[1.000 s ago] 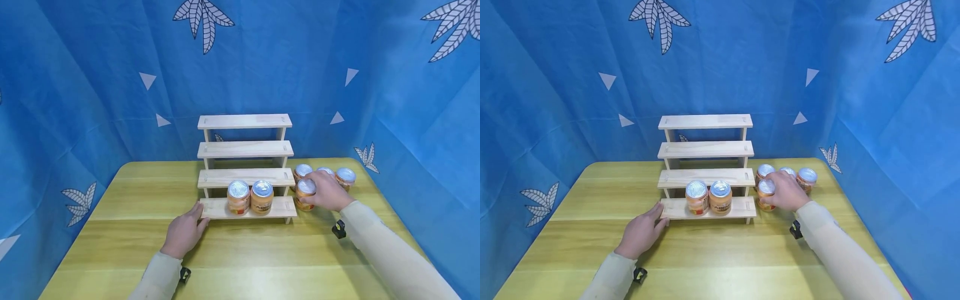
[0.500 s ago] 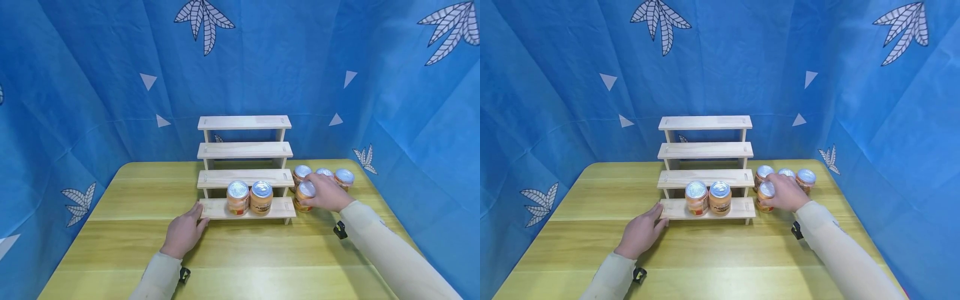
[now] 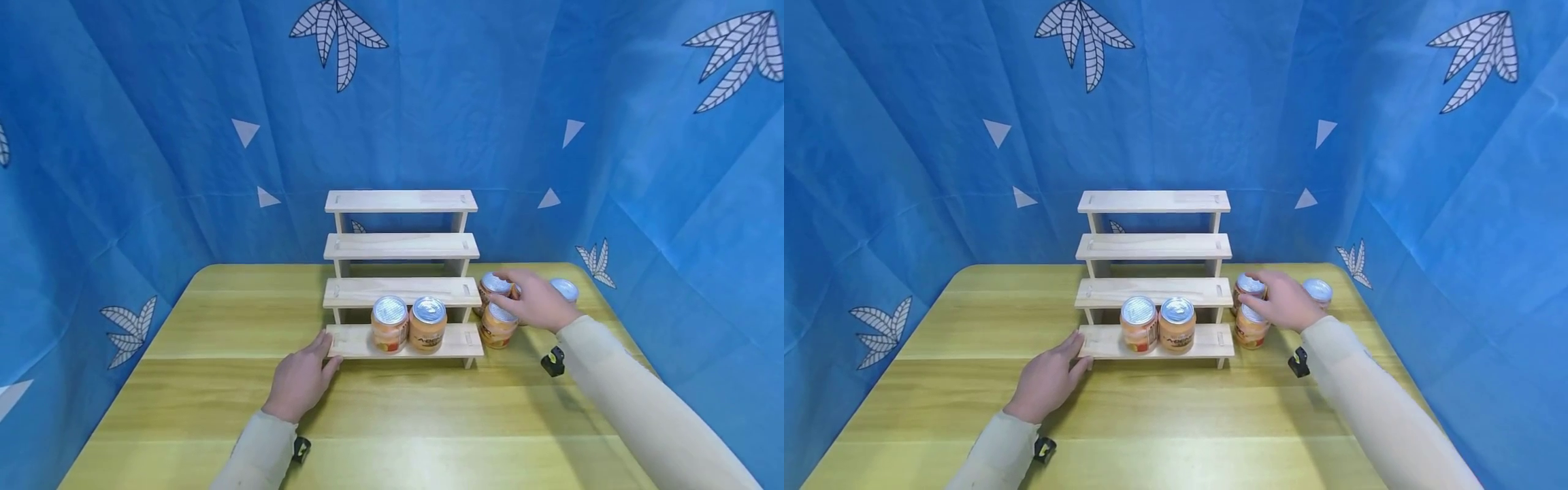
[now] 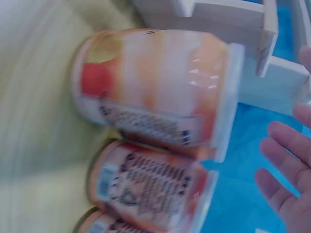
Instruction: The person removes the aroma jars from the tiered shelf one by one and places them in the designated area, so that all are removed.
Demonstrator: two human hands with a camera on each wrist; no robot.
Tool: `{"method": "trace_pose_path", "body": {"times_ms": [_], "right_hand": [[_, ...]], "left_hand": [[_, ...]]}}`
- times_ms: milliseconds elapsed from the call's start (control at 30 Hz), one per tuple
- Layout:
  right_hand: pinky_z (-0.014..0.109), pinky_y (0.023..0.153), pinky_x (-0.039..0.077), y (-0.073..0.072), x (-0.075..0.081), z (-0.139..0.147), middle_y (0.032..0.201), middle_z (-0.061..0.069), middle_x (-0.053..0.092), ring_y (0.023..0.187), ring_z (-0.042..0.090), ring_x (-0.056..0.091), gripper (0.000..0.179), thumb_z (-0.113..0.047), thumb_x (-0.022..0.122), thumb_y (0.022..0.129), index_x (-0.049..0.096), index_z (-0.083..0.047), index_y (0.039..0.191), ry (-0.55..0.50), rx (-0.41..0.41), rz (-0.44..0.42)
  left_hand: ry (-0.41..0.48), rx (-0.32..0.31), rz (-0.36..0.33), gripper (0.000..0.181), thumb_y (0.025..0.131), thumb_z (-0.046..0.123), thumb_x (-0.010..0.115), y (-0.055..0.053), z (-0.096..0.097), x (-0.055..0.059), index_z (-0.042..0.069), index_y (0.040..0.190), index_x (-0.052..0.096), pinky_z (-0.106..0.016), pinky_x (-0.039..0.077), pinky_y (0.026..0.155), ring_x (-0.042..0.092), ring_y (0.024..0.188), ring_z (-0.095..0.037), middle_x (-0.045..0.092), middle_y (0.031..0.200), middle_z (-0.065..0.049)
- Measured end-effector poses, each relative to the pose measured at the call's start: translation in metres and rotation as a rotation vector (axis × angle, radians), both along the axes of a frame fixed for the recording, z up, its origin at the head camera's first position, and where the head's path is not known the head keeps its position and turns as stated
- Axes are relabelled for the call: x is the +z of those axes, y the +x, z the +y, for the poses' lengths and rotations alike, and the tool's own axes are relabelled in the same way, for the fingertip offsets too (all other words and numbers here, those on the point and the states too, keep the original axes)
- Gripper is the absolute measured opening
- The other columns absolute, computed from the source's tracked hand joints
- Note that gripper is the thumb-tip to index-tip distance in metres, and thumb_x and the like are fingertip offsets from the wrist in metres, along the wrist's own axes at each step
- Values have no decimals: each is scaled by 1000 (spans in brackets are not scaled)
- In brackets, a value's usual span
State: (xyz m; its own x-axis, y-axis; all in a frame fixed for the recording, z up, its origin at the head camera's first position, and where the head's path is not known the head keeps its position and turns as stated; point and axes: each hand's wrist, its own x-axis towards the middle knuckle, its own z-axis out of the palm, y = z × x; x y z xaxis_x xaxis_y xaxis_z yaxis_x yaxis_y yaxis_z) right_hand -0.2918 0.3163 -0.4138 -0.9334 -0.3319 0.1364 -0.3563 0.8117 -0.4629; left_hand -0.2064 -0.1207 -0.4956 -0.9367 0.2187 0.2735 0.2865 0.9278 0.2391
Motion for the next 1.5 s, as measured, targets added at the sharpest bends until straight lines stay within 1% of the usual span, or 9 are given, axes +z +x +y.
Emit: {"method": "trace_pose_path", "body": {"times_ms": [100, 200, 300, 400, 633, 767, 933, 1200, 1500], "right_hand": [[57, 96, 49, -3, 6, -7, 144, 19, 54, 114, 35, 61, 66, -48, 62, 99, 50, -4, 146, 12, -6, 12], [61, 105, 43, -4, 10, -16, 147, 18, 51, 133, 40, 49, 68, -53, 60, 98, 49, -6, 147, 17, 11, 29], [62, 108, 40, -5, 11, -24, 148, 15, 51, 138, 39, 44, 71, -58, 58, 97, 50, -8, 147, 21, 42, 53], [61, 106, 42, -4, 11, -33, 145, 14, 52, 135, 37, 46, 71, -58, 61, 95, 51, -9, 146, -8, 79, 66], [57, 108, 41, 2, 6, -53, 144, 15, 55, 133, 36, 49, 68, -49, 69, 93, 53, -7, 144, -44, 206, 119], [58, 108, 41, 8, 2, -62, 146, 12, 54, 135, 36, 48, 74, -54, 70, 91, 51, -9, 147, -42, 233, 96], [56, 109, 41, 12, -5, -72, 145, 13, 55, 134, 35, 50, 78, -53, 75, 87, 51, -6, 146, -63, 279, 79], [48, 104, 47, 13, -9, -83, 137, 9, 61, 124, 26, 58, 80, -54, 77, 85, 53, -4, 143, -82, 346, 100], [49, 103, 46, 10, -15, -91, 131, 4, 64, 122, 25, 58, 71, -49, 79, 85, 58, -8, 140, -85, 382, 148]], "left_hand": [[-7, 2, 6, 54, 99, 37, 66, -1, -1, -1, 1, 138, 60, -33, 52, 51, 68, 64, -28, 56, 143, -17], [-11, 2, 3, 54, 99, 38, 65, -1, -1, -3, 1, 138, 60, -35, 54, 53, 71, 70, -31, 56, 143, -17], [-6, 0, 0, 55, 99, 39, 65, -1, 0, -4, 1, 138, 59, -39, 57, 58, 72, 80, -35, 55, 144, -17], [-8, 1, 5, 55, 99, 39, 65, -1, 0, -4, 1, 138, 59, -42, 59, 63, 72, 89, -37, 55, 144, -17], [-21, 7, 23, 55, 98, 39, 66, -2, -1, -5, 1, 138, 60, -42, 58, 63, 73, 88, -36, 56, 143, -16], [-18, 8, 33, 55, 98, 39, 66, -2, -1, -6, 2, 137, 61, -46, 59, 70, 72, 95, -37, 57, 142, -16], [-20, 19, -3, 56, 98, 41, 65, 0, 0, -8, 3, 139, 59, -46, 60, 75, 70, 103, -37, 55, 145, -14], [-20, 14, 22, 56, 99, 41, 65, -1, 0, -8, 2, 138, 60, -44, 60, 72, 72, 98, -36, 56, 144, -14], [-17, 9, 29, 56, 98, 40, 65, -3, 0, -7, 1, 137, 60, -45, 59, 71, 72, 97, -36, 56, 143, -15]]}}
